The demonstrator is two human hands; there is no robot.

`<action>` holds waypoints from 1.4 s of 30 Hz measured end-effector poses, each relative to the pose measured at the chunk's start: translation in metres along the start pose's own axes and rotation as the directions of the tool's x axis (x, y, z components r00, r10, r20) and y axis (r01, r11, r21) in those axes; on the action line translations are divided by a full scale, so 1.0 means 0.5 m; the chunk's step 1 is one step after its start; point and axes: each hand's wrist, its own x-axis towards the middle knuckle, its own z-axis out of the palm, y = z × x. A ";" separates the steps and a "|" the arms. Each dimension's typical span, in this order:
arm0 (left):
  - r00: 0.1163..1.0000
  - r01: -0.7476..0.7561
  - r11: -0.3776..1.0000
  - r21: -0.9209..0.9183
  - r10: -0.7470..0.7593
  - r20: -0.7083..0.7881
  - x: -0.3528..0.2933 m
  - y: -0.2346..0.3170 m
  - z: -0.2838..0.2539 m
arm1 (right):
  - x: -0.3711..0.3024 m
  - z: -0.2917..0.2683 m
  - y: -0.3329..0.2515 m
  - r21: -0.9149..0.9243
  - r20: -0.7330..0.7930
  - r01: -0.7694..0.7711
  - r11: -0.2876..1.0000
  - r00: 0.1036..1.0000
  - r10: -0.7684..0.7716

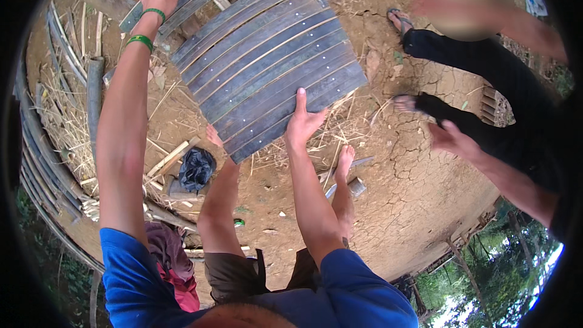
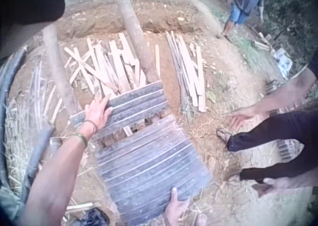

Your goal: The person assembles a wooden structure using planks and a machete. They position a plank on a frame, use the machete to split a piece of wood, and then fit the split piece into the structure. Another person assists by holding the structure steady.

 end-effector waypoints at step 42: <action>0.359 0.865 0.501 -0.019 -0.592 0.722 -1.406 -0.305 -0.381 | -0.304 -0.320 -0.298 -0.775 0.253 -0.146 0.615 0.820 0.514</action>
